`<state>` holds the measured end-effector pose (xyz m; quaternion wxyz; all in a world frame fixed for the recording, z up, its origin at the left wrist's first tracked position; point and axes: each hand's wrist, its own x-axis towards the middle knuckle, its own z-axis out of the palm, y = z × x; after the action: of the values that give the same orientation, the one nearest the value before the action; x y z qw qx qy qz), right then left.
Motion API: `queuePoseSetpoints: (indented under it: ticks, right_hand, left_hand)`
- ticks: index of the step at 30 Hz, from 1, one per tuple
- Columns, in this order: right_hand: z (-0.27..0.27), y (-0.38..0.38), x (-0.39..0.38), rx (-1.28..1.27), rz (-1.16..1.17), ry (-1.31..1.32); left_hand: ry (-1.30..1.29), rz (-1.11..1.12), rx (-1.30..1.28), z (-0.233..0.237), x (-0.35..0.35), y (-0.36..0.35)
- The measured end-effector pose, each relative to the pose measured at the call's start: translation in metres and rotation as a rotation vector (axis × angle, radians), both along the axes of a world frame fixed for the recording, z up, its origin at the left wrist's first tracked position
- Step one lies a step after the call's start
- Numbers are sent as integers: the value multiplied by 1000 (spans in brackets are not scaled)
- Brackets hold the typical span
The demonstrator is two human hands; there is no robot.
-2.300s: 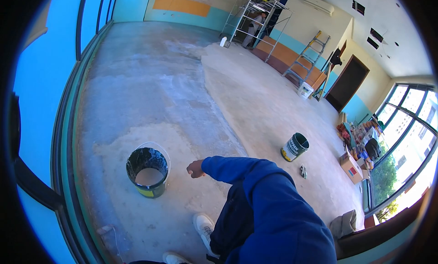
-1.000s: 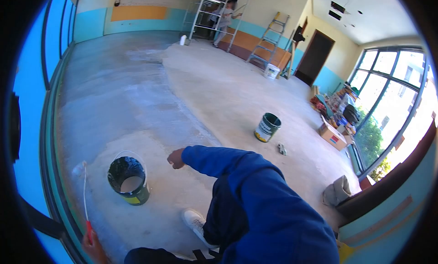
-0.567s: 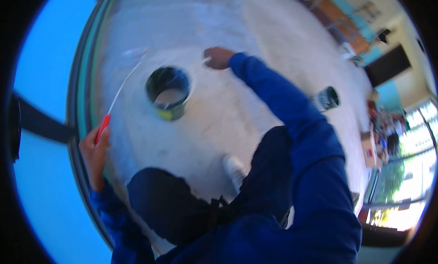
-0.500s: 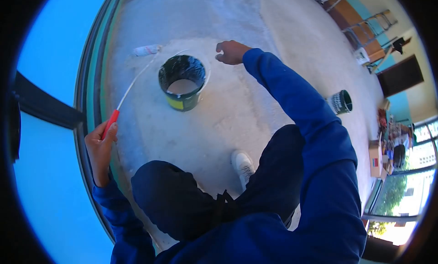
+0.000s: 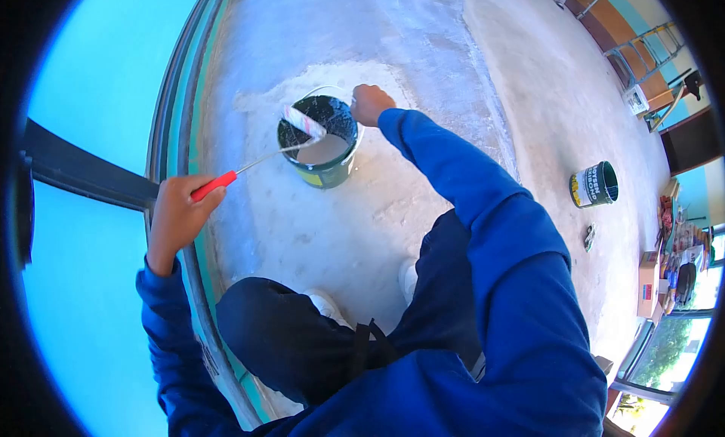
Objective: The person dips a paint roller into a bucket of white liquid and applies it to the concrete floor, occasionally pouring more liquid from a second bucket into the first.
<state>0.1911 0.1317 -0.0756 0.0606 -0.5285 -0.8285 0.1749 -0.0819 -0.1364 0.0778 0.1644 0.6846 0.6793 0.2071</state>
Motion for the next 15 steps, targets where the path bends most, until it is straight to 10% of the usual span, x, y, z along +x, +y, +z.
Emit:
queuePoseSetpoints:
  ticks: [11, 15]
  right_hand:
    - [64, -37, 14, 58, 96, 237]
    - [7, -34, 19, 138, -106, 368]
  left_hand:
    - [491, -302, -107, -59, 107, 140]
    - [559, -435, 44, -111, 145, 165]
